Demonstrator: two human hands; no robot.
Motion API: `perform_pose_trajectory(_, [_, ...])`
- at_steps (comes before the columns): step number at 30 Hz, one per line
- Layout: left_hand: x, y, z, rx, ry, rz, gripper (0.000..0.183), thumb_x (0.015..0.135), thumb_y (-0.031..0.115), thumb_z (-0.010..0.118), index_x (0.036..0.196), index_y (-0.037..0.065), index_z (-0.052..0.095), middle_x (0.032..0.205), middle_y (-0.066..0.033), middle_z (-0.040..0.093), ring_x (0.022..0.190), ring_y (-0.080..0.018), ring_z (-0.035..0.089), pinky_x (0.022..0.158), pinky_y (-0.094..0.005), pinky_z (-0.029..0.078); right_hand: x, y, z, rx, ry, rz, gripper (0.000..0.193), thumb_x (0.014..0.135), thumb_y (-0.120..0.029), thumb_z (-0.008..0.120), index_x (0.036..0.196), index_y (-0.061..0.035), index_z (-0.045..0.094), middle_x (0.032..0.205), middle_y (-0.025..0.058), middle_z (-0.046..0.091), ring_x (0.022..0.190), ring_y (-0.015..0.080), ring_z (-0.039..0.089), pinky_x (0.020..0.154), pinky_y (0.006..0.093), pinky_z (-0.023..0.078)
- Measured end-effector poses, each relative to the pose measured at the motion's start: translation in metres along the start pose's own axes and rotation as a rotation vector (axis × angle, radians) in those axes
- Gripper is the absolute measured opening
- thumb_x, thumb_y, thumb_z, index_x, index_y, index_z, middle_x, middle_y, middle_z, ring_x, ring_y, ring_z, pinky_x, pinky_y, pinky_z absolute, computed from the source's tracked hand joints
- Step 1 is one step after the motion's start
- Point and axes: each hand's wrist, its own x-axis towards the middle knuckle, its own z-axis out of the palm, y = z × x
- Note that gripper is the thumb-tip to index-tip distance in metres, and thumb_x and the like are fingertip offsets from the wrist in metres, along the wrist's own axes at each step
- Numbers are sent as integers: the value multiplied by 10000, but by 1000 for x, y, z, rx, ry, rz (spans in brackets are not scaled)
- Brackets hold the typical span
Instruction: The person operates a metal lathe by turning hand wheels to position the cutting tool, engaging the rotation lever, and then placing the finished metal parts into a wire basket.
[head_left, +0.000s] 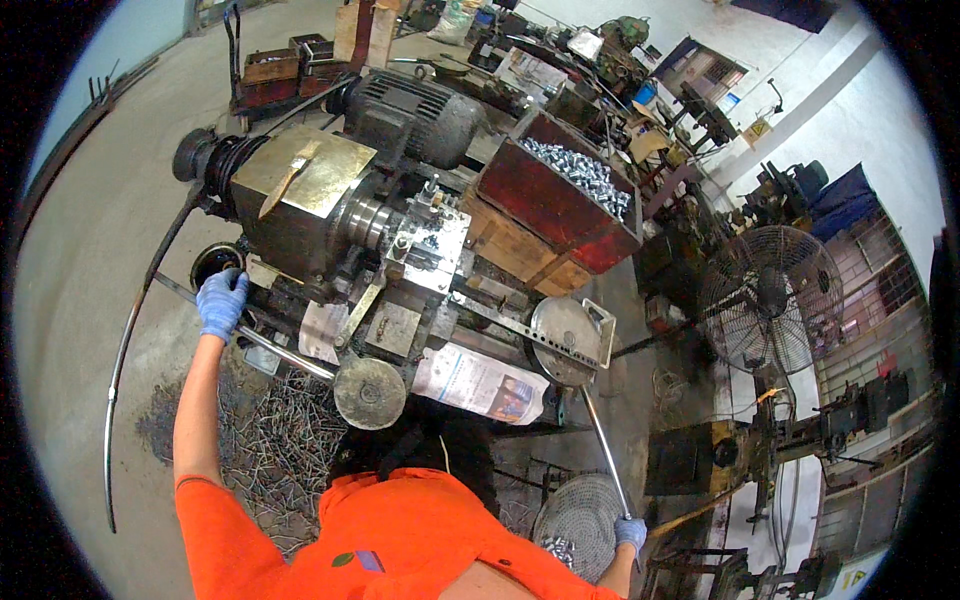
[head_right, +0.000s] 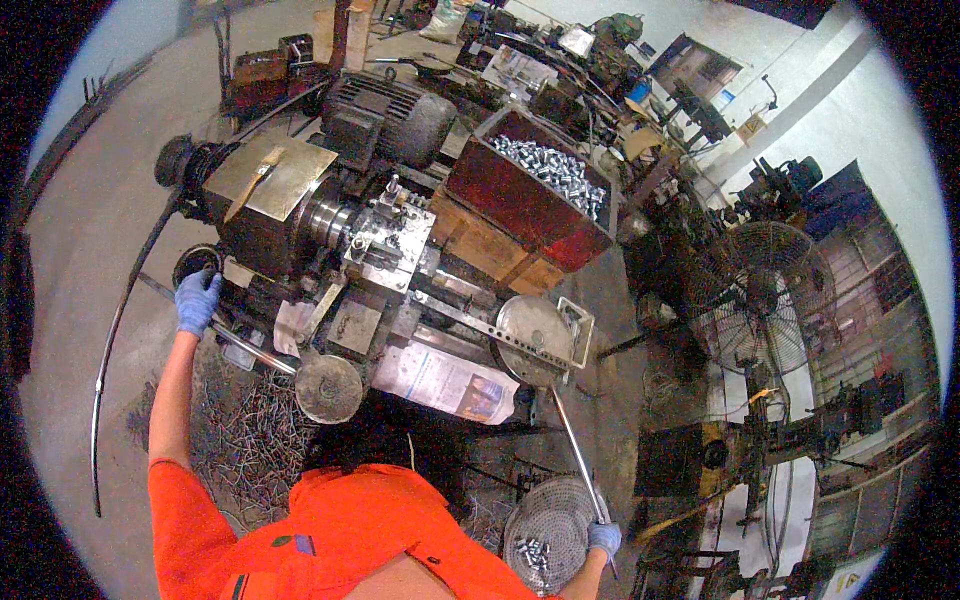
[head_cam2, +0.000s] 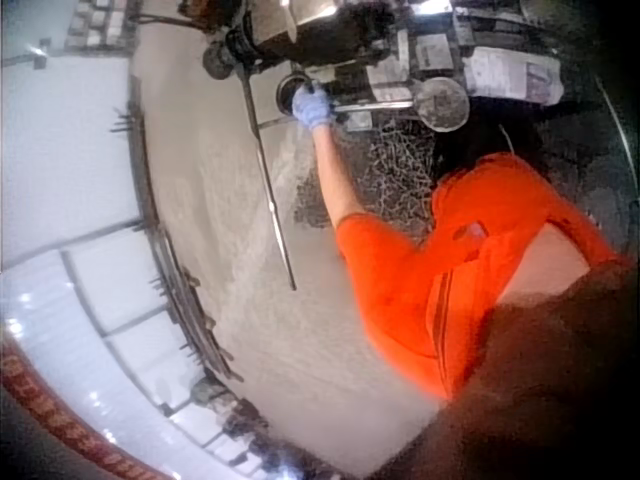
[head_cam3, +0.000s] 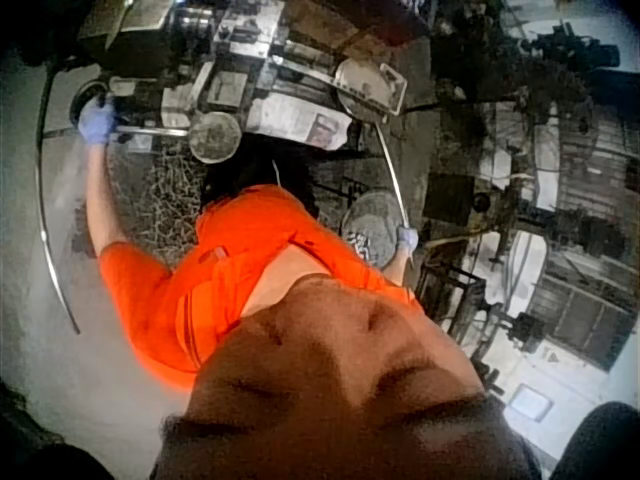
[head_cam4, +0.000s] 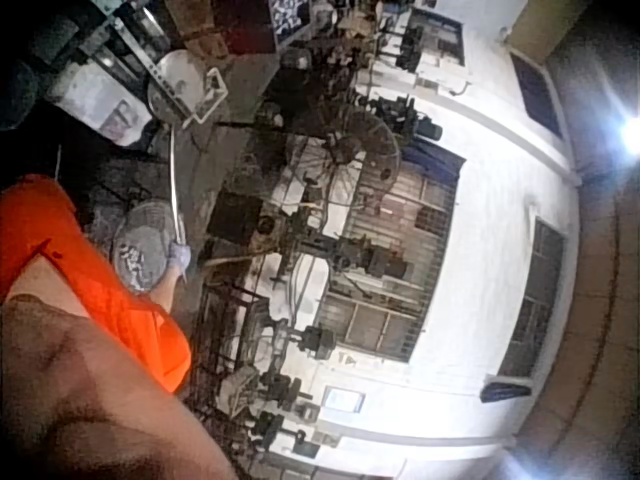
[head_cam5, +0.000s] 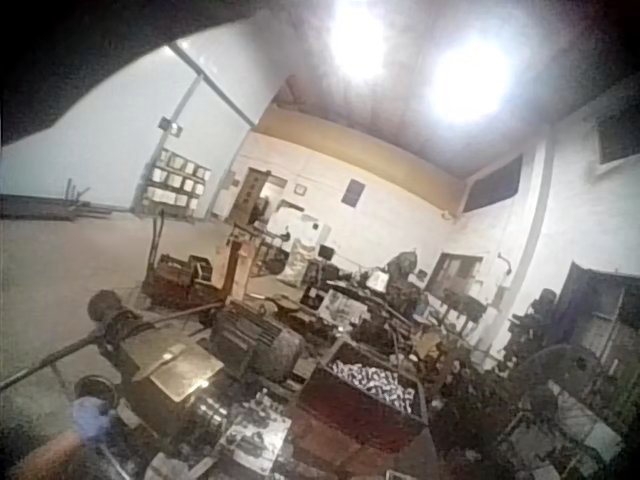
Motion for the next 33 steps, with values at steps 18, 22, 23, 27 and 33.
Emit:
perform_pose_trajectory(18, [-1,-7,10,-143,104,-54,298,829,352,569,953,100,669,835,-153,650,771,-306,626,692,-384,484,-10,4,5,42,7,-1,444,653,-357,684,874,26,642,911,259,619,879,387,606,772,424,487])
perform_pose_trajectory(22, [-1,-17,13,-159,101,-54,298,833,348,564,962,100,669,838,-146,654,778,-304,629,706,-376,486,-17,-7,-8,45,-15,9,454,649,-378,696,843,30,646,918,268,613,889,387,604,777,428,483])
perform_pose_trajectory(23, [0,-22,16,-144,74,-76,296,835,344,562,978,108,671,856,-139,659,783,-292,635,715,-363,488,-22,-10,-13,57,-7,8,407,657,-356,682,820,16,655,887,266,616,866,396,606,758,439,486])
perform_pose_trajectory(27, [2,-17,17,-149,91,-54,313,833,349,566,983,97,674,881,-133,664,786,-267,645,721,-344,489,-8,10,14,45,0,-14,351,671,-301,637,834,10,655,825,257,618,808,413,609,710,461,493])
perform_pose_trajectory(33, [3,-17,13,-125,46,-41,306,839,322,570,974,65,667,862,-148,663,776,-280,643,716,-350,485,-30,-10,-15,80,-32,41,402,686,-333,636,877,21,641,916,266,609,903,387,599,774,440,481])
